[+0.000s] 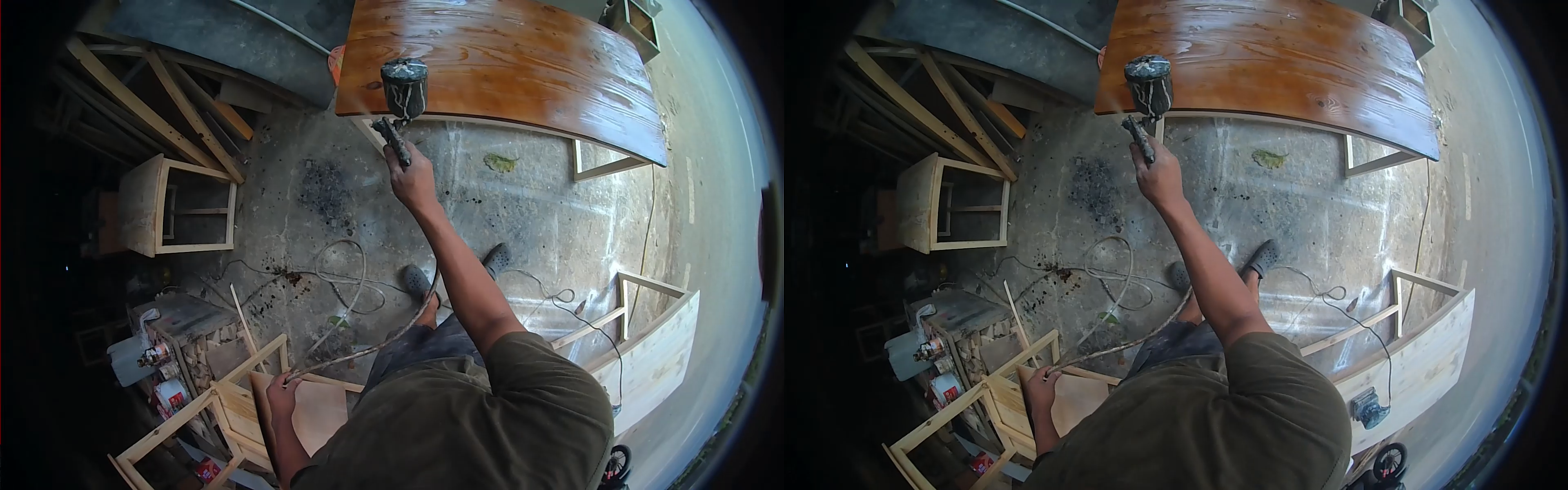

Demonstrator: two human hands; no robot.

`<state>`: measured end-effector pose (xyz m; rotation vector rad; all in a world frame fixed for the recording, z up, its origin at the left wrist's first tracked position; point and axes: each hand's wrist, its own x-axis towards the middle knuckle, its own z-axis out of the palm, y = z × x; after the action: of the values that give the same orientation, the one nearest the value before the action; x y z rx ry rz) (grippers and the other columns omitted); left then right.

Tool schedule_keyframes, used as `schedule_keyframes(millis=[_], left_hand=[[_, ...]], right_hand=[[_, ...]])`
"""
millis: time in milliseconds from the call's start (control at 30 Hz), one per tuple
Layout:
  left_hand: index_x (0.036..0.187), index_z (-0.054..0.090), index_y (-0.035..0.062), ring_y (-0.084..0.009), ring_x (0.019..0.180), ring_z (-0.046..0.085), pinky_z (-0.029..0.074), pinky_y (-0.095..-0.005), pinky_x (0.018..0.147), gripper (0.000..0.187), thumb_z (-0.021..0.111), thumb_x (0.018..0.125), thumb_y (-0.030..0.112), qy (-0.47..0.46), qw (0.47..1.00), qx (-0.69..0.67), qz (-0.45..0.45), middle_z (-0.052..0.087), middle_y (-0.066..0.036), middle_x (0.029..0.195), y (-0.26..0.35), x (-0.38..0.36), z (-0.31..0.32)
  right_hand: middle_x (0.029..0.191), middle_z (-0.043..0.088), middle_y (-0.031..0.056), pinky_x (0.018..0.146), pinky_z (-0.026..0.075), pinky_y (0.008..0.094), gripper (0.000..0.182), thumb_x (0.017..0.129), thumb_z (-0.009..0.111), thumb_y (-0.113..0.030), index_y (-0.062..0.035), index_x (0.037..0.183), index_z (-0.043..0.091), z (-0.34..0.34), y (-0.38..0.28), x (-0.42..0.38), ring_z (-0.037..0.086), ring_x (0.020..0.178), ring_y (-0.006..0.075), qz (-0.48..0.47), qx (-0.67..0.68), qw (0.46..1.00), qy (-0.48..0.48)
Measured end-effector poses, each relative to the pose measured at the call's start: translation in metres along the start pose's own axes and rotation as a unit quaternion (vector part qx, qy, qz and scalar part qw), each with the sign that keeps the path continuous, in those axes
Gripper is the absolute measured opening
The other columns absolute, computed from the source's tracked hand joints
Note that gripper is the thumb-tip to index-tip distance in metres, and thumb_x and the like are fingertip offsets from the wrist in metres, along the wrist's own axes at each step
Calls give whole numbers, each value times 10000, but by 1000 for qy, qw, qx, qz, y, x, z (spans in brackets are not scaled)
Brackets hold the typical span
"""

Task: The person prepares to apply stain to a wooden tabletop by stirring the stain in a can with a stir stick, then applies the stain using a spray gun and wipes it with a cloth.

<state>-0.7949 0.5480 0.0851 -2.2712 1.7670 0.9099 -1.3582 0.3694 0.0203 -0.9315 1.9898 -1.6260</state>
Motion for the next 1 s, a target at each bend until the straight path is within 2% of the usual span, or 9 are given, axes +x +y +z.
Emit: schedule_keyframes(millis=[33,133,267,333,433,733,833,967,1000], left_hand=[[1093,741,-15,-305,936,703,542,-374,862,358,852,797,155,-11,1000,1,-7,720,-154,1023,12,1,-1],[1087,737,-29,-325,1023,679,532,-383,902,382,860,780,164,17,993,44,107,690,-166,1140,32,13,9],[1071,728,-47,-349,1088,647,519,-406,940,427,874,758,205,-17,985,81,152,650,-167,1207,70,35,33],[1054,722,-57,-355,1084,644,518,-416,945,453,883,747,235,-52,983,84,155,645,-165,1200,99,43,43],[1027,710,-44,-323,983,676,531,-413,845,434,882,746,237,-82,960,109,243,665,-168,1092,151,48,60],[881,610,-8,-307,668,524,463,-418,669,439,858,806,347,-153,939,179,251,591,-158,722,330,20,121],[908,617,-6,-380,726,580,463,-458,692,498,836,817,432,-170,932,190,259,621,-200,775,369,12,143],[893,603,-14,-377,713,572,455,-462,677,517,799,854,462,-171,911,201,316,614,-207,776,410,-4,163],[889,600,-16,-376,708,569,454,-464,675,523,789,863,471,-177,913,196,312,613,-210,773,417,-9,166]], right_hand=[[957,702,266,761,529,464,276,985,677,-238,-27,1162,690,-13,5,3,671,890,473,16,-4,1000,-1],[927,697,263,746,524,469,273,987,676,-246,-34,1157,692,-61,18,1,669,872,474,20,-27,998,51],[902,691,263,720,518,468,270,991,678,-260,-29,1130,694,-151,37,-6,668,846,470,37,-81,991,103],[844,675,247,683,506,446,277,992,682,-282,-29,1103,690,-201,38,-8,657,758,424,54,-94,984,141],[761,633,202,638,481,411,267,998,680,-283,-29,1081,690,-277,55,-9,590,648,335,48,-119,971,202],[701,650,160,596,476,375,282,1010,682,-278,-12,1098,715,-496,93,-9,579,586,226,59,-213,916,335],[667,632,145,575,468,383,280,1011,681,-289,-11,1038,698,-563,104,-2,578,561,234,78,-265,888,369],[806,702,234,656,524,462,272,1010,667,-247,12,1085,701,-638,119,14,698,718,400,72,-322,851,408],[814,705,235,659,524,462,283,1010,665,-245,24,1095,698,-653,125,19,693,715,403,57,-344,843,410]])
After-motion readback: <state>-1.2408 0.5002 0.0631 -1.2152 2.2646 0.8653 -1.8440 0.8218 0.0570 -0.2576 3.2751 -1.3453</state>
